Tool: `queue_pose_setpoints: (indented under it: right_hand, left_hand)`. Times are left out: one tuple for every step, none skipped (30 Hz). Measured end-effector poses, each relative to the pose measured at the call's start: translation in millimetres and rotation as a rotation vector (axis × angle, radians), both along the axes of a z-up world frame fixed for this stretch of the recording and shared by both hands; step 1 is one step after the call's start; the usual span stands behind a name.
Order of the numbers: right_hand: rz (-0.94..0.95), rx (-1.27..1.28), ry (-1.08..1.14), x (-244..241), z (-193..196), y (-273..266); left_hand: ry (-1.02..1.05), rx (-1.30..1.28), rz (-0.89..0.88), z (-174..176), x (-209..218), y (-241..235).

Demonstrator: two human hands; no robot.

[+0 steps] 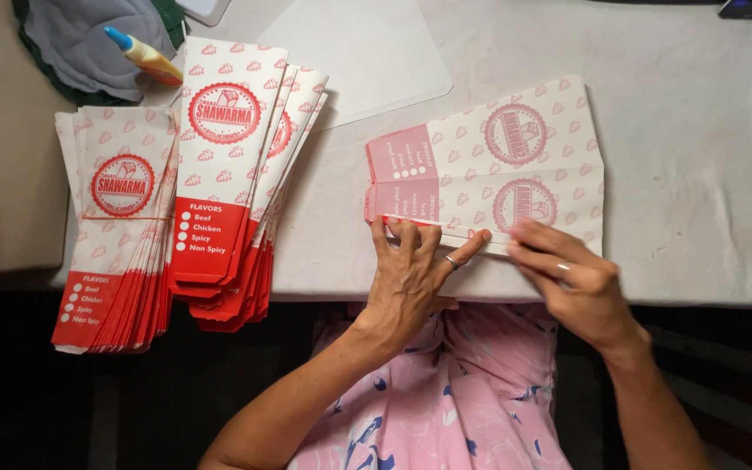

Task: Folding paper shawarma wrappers and stacking them neatly on a table.

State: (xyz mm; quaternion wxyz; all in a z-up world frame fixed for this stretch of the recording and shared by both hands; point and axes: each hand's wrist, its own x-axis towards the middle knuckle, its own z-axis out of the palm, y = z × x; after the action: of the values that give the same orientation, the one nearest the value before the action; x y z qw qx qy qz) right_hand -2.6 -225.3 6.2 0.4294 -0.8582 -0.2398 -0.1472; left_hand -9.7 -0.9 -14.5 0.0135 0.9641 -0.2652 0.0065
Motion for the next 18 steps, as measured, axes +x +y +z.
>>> queue_pose_setpoints:
  right_hand:
    - [0.002, 0.0, 0.003, 4, -1, 9]
    - [0.004, 0.021, 0.02, 7, -1, 17]
    - [0.007, 0.042, 0.036, 10, -2, 26]
    - [0.016, 0.043, 0.034, 11, 1, 23]
    - [0.02, 0.026, 0.057, 12, 5, 20]
    - [0.023, 0.01, 0.087, 12, 8, 18]
    - [0.03, 0.011, 0.09, 15, 4, 15]
    - [0.027, -0.023, 0.077, 17, -1, 11]
    - [0.024, -0.057, 0.063, 19, -5, 8]
    - [0.038, -0.052, 0.069, 24, -8, 22]
    - [0.06, -0.028, 0.065, 29, -10, 35]
    - [0.072, -0.005, 0.053, 35, -12, 46]
    - [0.076, -0.001, 0.051, 37, -12, 53]
    - [0.101, -0.012, 0.029, 42, -11, 60]
    - [0.127, -0.023, 0.007, 46, -11, 66]
    - [0.131, -0.028, 0.008, 44, -8, 60]
    - [0.136, -0.068, 0.001, 43, -5, 54]
    - [0.142, -0.109, -0.003, 42, -2, 50]
  left_hand:
    - [0.003, 0.0, 0.002, -5, 0, 1]
    - [-0.055, -0.004, -0.005, -11, -1, 2]
    - [-0.113, -0.008, -0.011, -16, -3, 3]
    - [-0.116, -0.007, -0.002, -25, -4, 8]
    - [-0.191, -0.04, -0.023, -35, -5, 14]
    - [-0.26, -0.072, -0.045, -44, -7, 20]
    - [-0.257, -0.069, -0.038, -44, -6, 22]
    - [-0.298, -0.119, -0.056, -45, -5, 24]
    - [-0.338, -0.168, -0.073, -46, -4, 26]
    - [-0.333, -0.16, -0.061, -39, -5, 27]
    - [-0.353, -0.181, -0.059, -32, -6, 27]
    - [-0.382, -0.204, -0.067, -25, -4, 26]
    - [-0.384, -0.199, -0.064, -36, -5, 26]
    - [-0.368, -0.244, -0.048, -47, -5, 25]
    - [-0.351, -0.29, -0.033, -58, -4, 24]
    - [-0.351, -0.294, -0.027, -59, -3, 23]
    - [-0.339, -0.331, -0.004, -61, -2, 22]
    - [-0.325, -0.368, 0.021, -64, -1, 22]
